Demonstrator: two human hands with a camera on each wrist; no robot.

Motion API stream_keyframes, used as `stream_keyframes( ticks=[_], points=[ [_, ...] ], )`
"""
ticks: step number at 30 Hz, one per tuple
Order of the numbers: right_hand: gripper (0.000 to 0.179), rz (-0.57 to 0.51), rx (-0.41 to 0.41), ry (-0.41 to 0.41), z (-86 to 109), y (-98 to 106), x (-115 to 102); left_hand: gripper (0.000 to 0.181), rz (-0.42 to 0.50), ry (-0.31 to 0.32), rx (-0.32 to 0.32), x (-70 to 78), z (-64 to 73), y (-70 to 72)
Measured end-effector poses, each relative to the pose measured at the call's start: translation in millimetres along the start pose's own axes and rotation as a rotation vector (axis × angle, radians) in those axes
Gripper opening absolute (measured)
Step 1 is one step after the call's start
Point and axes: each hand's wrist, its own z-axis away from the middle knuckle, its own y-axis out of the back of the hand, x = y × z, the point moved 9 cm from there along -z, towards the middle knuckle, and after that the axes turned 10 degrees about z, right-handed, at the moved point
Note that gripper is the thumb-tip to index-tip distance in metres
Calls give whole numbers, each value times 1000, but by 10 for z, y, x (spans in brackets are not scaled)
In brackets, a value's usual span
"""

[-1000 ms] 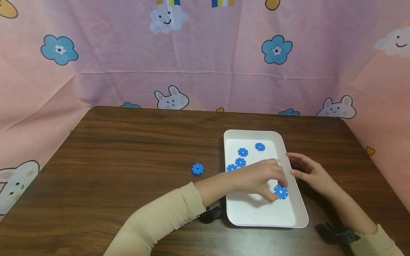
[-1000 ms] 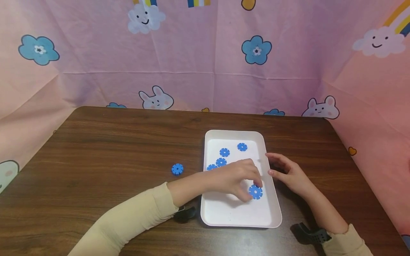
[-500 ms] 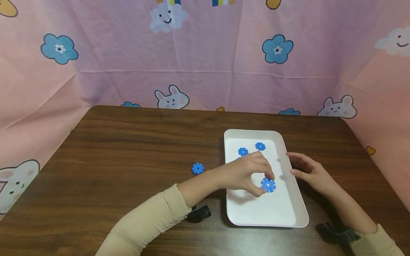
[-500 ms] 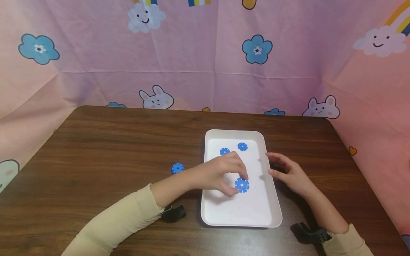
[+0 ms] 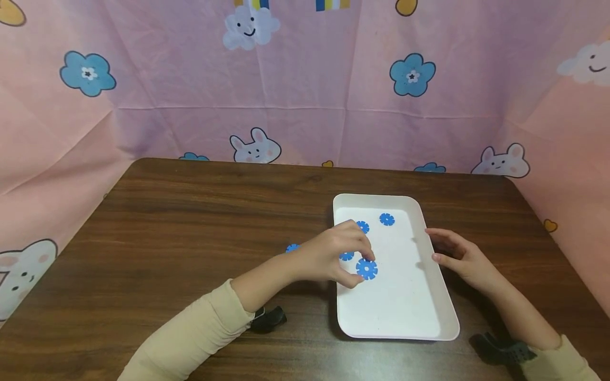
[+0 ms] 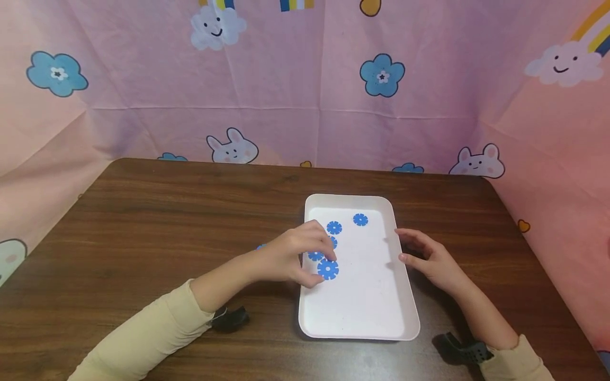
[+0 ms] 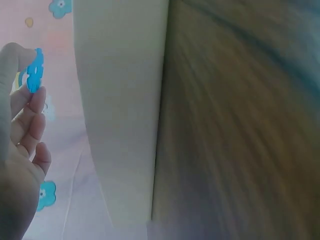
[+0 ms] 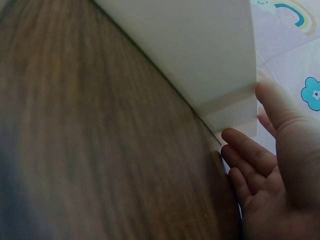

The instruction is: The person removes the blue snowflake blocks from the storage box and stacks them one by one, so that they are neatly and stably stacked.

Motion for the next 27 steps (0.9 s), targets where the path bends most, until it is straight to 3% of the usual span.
stream_keyframes(
  ticks=[10,27],
  points=[
    [49,7,-3,-20,4,0,1,27,-17,30,75,-69,256,287],
    [49,-5,-11,-12,9,-9,4,29,-31,66,145,-110,575,728]
  ],
)
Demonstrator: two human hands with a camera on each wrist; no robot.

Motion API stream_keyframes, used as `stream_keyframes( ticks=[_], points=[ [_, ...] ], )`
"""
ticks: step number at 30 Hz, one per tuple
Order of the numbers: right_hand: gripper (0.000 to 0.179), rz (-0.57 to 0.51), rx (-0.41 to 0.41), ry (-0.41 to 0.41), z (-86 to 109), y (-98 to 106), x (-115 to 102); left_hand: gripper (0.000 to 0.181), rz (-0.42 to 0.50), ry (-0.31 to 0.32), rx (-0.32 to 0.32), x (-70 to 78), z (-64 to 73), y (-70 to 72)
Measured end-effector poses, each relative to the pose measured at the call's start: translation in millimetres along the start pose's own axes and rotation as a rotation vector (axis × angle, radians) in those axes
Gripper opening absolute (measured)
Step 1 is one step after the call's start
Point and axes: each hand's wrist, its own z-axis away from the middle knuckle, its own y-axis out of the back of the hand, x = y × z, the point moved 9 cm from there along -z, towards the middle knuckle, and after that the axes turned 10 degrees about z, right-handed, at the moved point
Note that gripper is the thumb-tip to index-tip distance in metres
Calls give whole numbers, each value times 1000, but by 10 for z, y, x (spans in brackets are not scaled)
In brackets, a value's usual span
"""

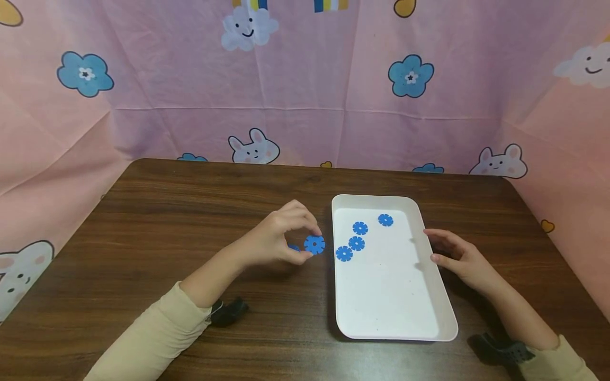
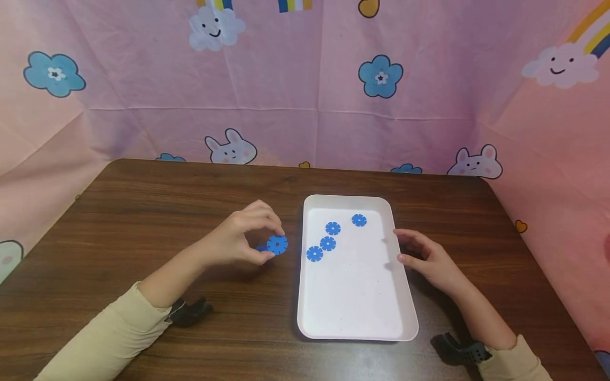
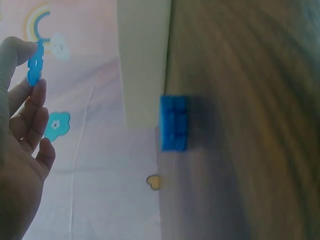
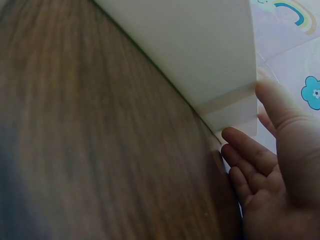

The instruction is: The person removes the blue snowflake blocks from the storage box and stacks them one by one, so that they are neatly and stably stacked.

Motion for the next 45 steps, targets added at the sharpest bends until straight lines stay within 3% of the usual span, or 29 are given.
stream_keyframes(
  ticks=[7,19,32,45],
  points=[
    [49,-5,2,13,0,-1,-15,29,1,32,12,-15,90,126],
    [49,16,10,7,-2,14,4,30,1,105,-1,-191,289,181],
    [48,1,2,0,8,6,11,29,72,284,-62,-503,414,96],
    [47,10,0,-17,2,0,15,28,38,309,-71,-641,467,51]
  ],
)
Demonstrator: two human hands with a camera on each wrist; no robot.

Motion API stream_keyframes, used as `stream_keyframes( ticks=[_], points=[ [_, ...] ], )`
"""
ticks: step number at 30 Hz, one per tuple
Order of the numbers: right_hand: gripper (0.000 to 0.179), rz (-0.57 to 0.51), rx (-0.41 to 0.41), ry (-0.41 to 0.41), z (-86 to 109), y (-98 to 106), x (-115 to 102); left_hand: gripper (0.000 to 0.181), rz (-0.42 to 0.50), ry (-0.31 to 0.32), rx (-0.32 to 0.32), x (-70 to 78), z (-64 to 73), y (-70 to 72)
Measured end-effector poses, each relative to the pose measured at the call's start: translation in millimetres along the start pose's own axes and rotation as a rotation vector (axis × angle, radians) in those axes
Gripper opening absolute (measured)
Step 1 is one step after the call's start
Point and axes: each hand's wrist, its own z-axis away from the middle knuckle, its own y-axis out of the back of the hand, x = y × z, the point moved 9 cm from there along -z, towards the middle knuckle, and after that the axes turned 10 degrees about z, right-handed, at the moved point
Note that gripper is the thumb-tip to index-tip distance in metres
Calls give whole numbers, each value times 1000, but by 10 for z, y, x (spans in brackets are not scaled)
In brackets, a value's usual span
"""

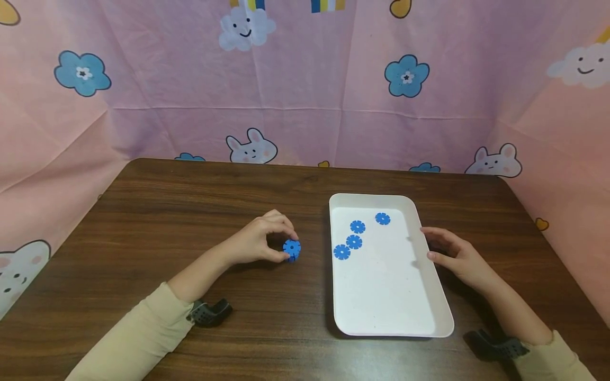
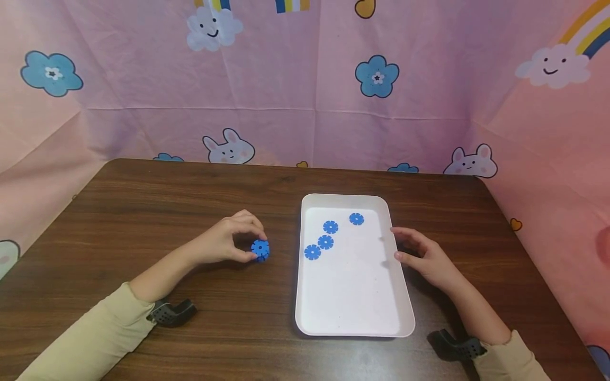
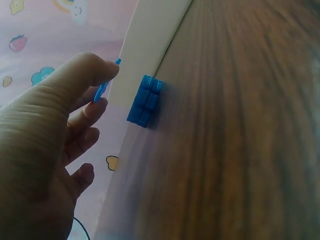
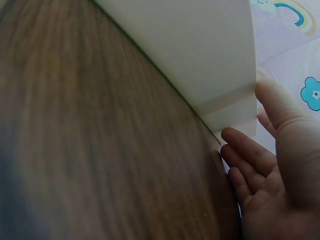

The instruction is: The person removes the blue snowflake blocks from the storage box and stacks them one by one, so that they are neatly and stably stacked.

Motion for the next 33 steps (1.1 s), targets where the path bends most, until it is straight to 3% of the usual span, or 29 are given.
stream_keyframes(
  ticks=[4,13,25,33],
  points=[
    [47,-9,-1,5,0,0,-4,28,-2,-3,-3,-34,1,-8],
    [47,-16,-3,2,6,-9,3,28,-16,67,-27,-132,13,-39],
    [47,-42,0,20,-3,-11,-1,28,-44,27,-18,-127,19,-45],
    [48,-48,9,35,-13,0,10,28,-55,56,-40,-172,8,-45]
  ],
)
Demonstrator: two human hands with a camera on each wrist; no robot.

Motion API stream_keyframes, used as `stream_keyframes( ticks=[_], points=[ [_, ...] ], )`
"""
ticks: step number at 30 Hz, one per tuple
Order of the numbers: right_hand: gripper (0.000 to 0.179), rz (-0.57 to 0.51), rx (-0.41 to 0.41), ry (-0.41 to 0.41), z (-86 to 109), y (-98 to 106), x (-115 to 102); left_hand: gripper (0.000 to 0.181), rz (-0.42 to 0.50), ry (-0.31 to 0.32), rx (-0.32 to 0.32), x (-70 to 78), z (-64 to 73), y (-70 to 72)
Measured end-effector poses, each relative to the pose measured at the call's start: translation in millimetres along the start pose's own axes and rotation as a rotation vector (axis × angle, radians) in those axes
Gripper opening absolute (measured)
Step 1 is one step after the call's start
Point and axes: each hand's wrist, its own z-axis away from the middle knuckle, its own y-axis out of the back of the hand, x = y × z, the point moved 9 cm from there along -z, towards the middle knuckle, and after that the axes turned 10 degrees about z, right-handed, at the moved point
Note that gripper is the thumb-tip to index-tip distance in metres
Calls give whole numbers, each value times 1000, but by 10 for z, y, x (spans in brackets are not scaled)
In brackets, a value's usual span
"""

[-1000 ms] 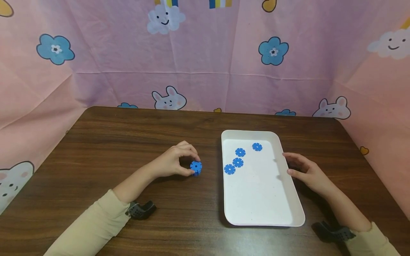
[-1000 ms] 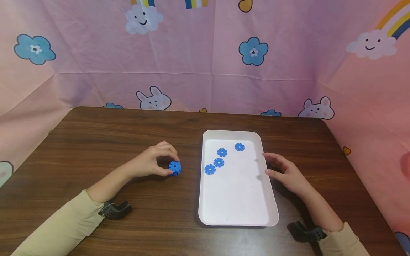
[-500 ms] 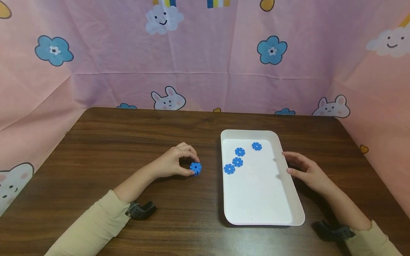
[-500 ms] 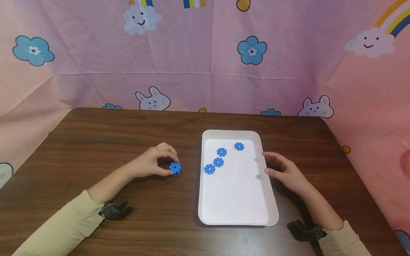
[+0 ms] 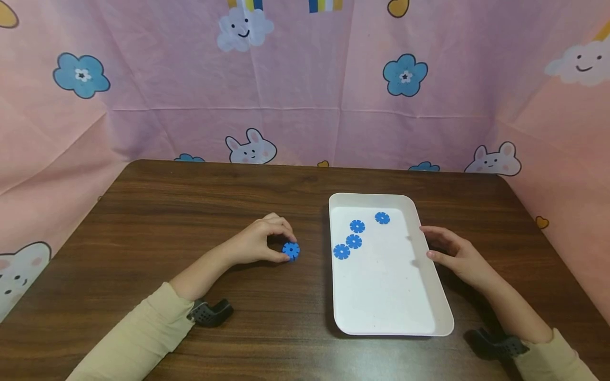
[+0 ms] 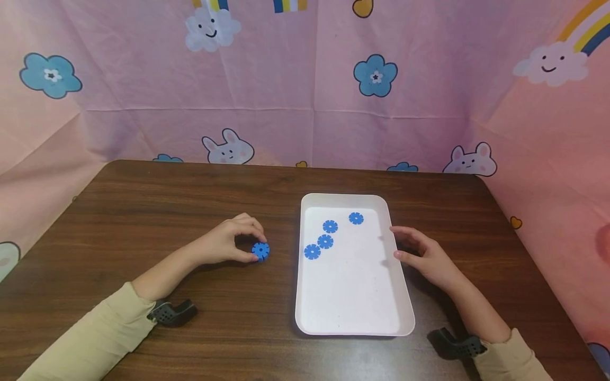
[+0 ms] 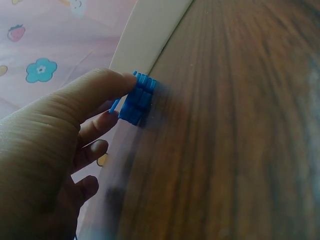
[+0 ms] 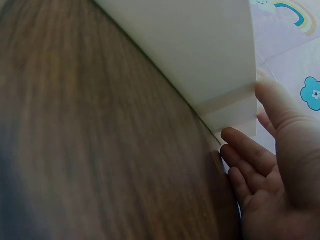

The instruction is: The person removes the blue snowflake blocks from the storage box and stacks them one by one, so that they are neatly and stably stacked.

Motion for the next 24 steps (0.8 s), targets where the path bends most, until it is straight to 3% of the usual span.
stream_keyframes(
  ticks=[24],
  points=[
    [48,22,-3,-12,5,5,-16,30,-4,21,-14,-26,4,-3]
  ],
)
